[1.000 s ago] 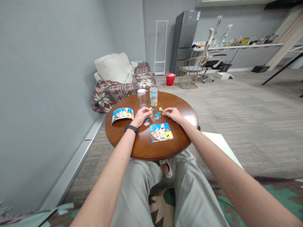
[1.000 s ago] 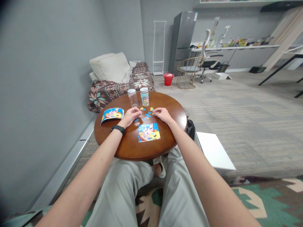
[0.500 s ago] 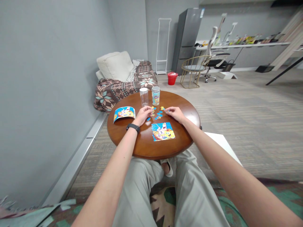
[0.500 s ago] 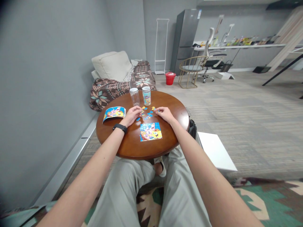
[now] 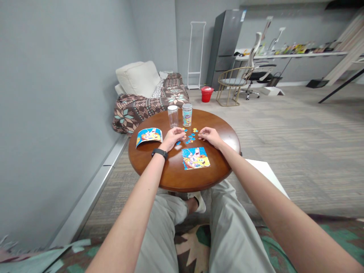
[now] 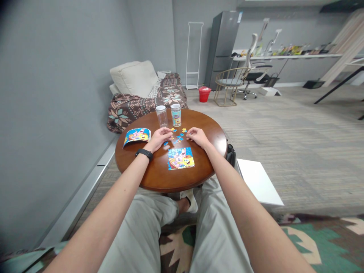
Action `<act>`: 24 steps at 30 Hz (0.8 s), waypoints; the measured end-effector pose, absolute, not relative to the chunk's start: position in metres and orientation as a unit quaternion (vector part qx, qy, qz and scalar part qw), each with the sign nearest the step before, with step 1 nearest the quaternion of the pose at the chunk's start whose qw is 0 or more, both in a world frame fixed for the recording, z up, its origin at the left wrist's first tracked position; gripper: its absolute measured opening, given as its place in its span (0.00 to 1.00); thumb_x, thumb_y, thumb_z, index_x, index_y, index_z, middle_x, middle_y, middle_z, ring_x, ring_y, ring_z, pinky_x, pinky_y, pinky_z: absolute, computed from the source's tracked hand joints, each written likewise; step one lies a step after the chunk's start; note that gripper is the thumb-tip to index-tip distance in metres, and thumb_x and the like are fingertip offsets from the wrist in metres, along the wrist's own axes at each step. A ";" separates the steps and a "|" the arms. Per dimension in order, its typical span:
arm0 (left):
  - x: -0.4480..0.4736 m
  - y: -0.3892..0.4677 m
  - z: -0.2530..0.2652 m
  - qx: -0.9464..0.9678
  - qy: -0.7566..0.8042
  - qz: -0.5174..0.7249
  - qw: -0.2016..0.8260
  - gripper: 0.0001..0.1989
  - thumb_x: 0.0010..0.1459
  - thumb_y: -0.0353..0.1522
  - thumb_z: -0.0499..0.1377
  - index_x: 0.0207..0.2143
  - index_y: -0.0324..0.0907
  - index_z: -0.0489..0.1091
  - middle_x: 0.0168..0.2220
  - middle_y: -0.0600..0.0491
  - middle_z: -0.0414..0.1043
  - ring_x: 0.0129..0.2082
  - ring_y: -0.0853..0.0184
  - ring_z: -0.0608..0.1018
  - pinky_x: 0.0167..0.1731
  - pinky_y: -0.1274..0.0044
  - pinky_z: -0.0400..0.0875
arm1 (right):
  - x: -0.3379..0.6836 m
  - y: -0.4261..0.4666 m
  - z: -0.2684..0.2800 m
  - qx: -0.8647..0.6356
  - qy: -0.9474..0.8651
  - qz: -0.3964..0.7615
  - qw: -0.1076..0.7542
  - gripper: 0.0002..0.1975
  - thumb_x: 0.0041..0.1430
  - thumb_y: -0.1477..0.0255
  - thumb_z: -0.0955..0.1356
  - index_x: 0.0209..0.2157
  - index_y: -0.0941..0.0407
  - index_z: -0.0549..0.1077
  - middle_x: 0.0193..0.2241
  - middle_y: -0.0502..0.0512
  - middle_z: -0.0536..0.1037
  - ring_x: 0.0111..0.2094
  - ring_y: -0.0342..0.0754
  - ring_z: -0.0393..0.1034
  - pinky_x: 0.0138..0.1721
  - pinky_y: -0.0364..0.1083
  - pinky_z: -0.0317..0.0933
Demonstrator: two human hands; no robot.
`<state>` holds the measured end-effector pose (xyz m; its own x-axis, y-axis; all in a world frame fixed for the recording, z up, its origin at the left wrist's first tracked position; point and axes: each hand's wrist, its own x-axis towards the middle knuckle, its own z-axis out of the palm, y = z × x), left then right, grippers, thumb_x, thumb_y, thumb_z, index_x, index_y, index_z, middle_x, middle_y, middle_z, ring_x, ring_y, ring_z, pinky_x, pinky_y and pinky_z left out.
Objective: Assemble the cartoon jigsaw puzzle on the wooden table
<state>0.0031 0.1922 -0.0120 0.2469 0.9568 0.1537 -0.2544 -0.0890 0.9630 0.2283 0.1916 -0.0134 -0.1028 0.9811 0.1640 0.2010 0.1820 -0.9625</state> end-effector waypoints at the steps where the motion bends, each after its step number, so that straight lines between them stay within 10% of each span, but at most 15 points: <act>1: 0.003 0.193 -0.013 0.529 0.331 0.517 0.585 0.16 0.41 0.31 0.70 0.32 0.38 0.69 0.29 0.56 0.72 0.27 0.73 0.75 0.32 0.78 0.72 | 0.229 0.191 -0.012 -0.484 -0.620 0.412 0.461 0.09 0.43 0.69 0.72 0.27 0.58 0.74 0.23 0.53 0.78 0.26 0.45 0.70 0.28 0.42 0.62; 24: 0.004 0.192 -0.010 0.543 0.340 0.511 0.573 0.12 0.43 0.33 0.68 0.30 0.38 0.71 0.23 0.58 0.66 0.22 0.75 0.68 0.24 0.81 0.63 | 0.229 0.192 -0.013 -0.500 -0.635 0.397 0.435 0.11 0.49 0.66 0.71 0.30 0.60 0.79 0.26 0.56 0.79 0.25 0.43 0.67 0.28 0.42 0.61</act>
<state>0.0036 0.1924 -0.0096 0.2469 0.9551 0.1638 -0.2161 -0.1105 0.9701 0.2294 0.1918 -0.0131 -0.1211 0.9802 0.1566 0.2895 0.1858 -0.9390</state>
